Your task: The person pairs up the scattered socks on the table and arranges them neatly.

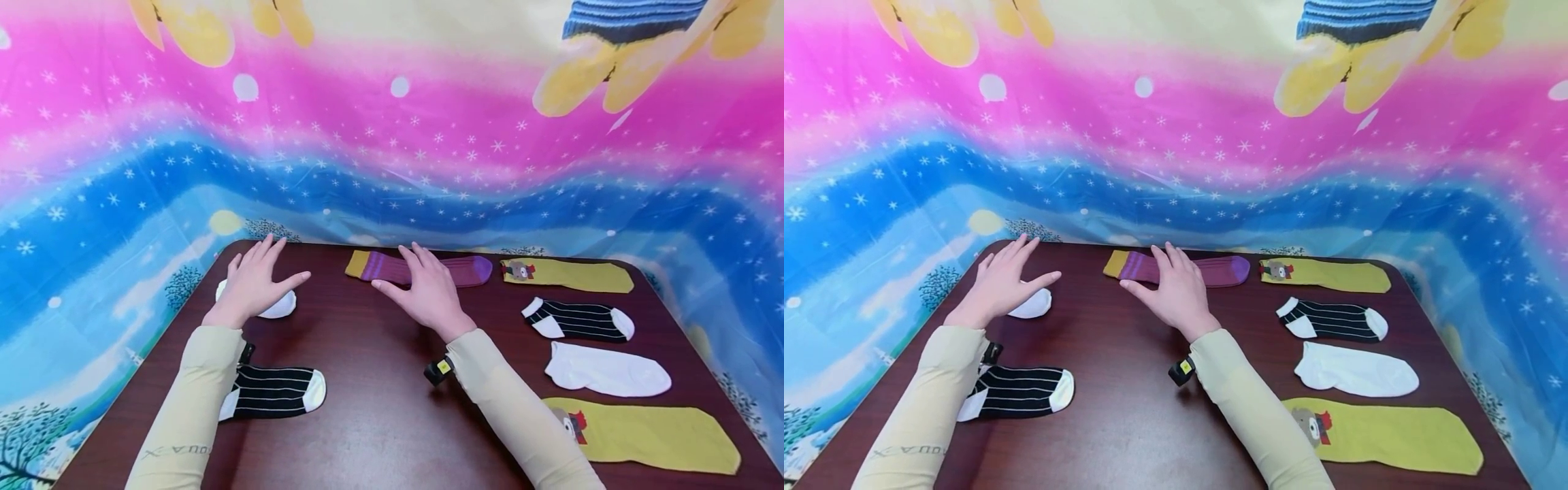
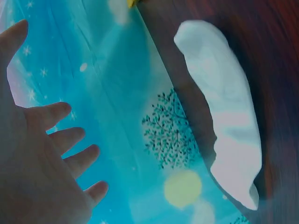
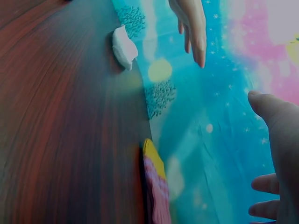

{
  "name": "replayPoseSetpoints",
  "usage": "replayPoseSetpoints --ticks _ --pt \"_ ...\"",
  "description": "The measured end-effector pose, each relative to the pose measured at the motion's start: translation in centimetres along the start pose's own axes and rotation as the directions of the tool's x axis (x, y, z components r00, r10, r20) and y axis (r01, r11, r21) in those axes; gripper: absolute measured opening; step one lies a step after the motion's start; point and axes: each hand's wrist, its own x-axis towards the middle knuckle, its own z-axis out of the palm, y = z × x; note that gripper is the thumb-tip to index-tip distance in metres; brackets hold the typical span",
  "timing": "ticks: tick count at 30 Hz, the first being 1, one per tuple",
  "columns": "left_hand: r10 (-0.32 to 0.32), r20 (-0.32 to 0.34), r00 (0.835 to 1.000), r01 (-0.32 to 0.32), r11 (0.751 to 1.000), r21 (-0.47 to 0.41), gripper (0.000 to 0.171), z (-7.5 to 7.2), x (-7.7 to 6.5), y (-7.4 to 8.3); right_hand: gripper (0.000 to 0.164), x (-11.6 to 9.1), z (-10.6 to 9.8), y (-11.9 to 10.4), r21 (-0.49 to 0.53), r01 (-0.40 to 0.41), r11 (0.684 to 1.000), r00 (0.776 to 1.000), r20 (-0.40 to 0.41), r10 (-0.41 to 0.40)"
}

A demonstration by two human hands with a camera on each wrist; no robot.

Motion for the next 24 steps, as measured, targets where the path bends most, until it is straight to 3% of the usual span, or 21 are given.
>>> replayPoseSetpoints --ticks 24 --pt "-0.102 0.055 0.993 0.105 0.993 -0.056 0.099 -2.8 1.9 -4.5 0.093 3.6 0.4 -3.9 0.104 0.007 0.995 0.997 0.078 -0.015"
